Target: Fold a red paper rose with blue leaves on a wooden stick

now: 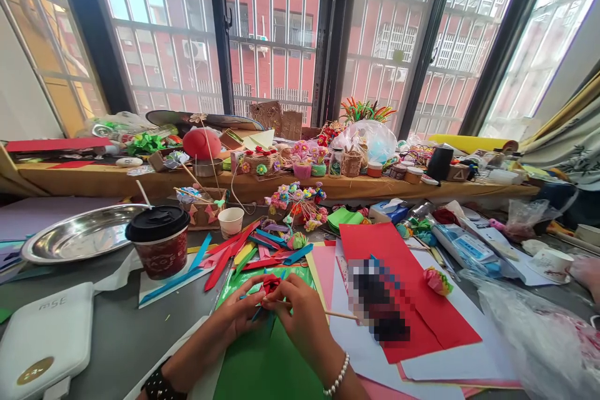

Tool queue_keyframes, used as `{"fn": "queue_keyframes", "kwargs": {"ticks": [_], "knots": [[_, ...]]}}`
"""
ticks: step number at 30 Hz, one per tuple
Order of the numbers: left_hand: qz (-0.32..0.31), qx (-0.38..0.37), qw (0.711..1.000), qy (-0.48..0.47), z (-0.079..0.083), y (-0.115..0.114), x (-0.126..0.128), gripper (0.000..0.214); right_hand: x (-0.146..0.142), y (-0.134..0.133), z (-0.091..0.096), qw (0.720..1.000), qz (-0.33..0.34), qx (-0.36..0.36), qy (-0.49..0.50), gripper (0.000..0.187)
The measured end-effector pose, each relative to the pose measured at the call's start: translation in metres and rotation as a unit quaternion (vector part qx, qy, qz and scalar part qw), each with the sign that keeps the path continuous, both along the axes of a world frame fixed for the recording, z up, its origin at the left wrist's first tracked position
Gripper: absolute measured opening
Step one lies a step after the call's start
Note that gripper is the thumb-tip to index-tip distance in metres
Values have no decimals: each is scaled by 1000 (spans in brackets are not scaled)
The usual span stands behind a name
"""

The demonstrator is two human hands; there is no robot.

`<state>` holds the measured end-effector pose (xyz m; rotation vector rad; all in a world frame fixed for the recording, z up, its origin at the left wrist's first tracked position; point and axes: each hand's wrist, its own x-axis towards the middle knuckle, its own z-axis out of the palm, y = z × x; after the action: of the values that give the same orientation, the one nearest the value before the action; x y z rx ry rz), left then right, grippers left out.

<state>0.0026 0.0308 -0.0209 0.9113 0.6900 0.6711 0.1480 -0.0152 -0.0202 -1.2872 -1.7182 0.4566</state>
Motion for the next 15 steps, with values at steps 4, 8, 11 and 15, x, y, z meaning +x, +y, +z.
{"fn": "queue_keyframes", "kwargs": {"ticks": [4, 8, 11, 15], "knots": [[6, 19, 1000, 20, -6, 2, 1, 48, 0, 0, 1, 1000, -7, 9, -18, 7], [25, 41, 998, 38, -7, 3, 1, 48, 0, 0, 2, 999, -25, 23, -21, 8], [42, 94, 991, 88, -4, 3, 1, 46, -1, 0, 3, 998, -40, 34, -30, 9], [56, 254, 948, 183, 1, 3, -3, 41, -2, 0, 2, 997, -49, 41, -36, 9]]}}
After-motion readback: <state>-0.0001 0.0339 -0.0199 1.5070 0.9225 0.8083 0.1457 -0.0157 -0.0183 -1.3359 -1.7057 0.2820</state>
